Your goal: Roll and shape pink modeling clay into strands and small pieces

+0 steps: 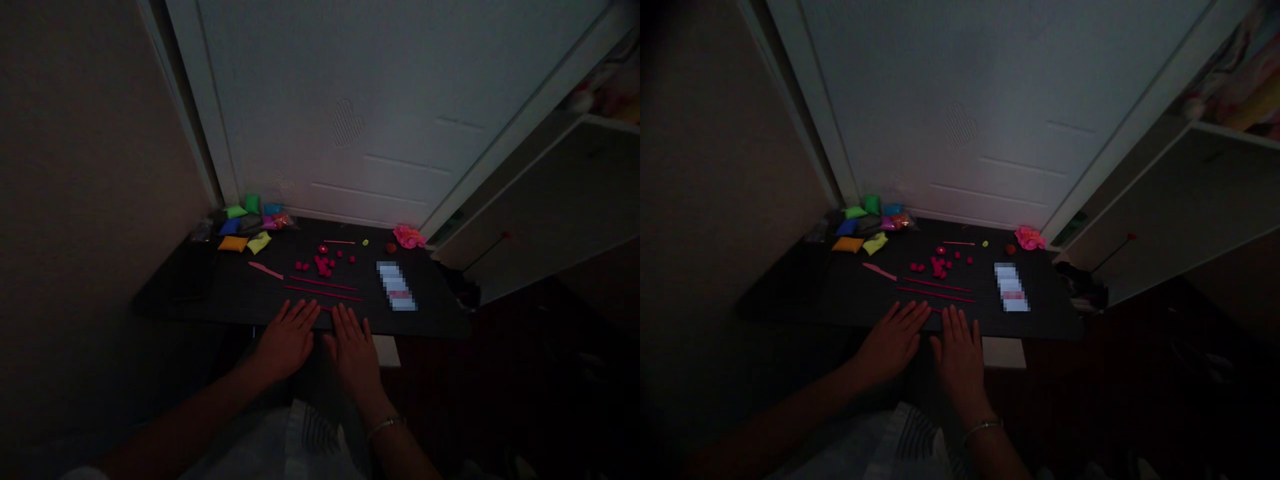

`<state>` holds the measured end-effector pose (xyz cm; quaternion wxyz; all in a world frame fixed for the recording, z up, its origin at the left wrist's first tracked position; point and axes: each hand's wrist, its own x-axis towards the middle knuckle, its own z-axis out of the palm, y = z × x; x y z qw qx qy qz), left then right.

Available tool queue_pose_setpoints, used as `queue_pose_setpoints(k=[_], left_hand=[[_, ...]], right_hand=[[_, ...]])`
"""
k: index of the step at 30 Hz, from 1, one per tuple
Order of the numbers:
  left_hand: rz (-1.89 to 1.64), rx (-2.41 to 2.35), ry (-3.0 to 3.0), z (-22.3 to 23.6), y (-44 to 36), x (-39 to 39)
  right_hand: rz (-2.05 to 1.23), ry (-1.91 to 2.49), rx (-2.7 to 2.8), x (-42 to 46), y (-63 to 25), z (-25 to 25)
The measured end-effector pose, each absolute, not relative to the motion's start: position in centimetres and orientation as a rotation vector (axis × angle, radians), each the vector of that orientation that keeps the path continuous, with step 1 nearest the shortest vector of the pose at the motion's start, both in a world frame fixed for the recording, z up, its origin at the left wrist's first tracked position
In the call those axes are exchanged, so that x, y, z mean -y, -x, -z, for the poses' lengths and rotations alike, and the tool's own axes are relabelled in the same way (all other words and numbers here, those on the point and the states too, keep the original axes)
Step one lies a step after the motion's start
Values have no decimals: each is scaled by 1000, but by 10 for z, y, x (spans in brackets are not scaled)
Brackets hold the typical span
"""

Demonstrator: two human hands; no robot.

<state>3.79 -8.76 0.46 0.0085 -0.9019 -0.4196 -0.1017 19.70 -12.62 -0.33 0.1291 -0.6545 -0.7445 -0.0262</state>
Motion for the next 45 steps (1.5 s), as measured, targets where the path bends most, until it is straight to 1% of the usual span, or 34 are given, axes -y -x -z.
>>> queue_pose_setpoints(k=[8, 14, 18, 25, 45], left_hand=[[325, 1276, 2856, -5, -32, 88], [430, 1346, 2737, -8, -14, 87], [393, 1373, 2707, -4, -9, 90], [370, 1384, 2710, -2, -23, 86], [347, 1405, 2732, -6, -21, 86]], right_hand=[[90, 1894, 2145, 127, -201, 5], [113, 1903, 2045, 129, -197, 0], [58, 1879, 2096, 132, -183, 1], [-1, 1846, 2132, 120, -165, -3], [-45, 1859, 2164, 113, -171, -5]])
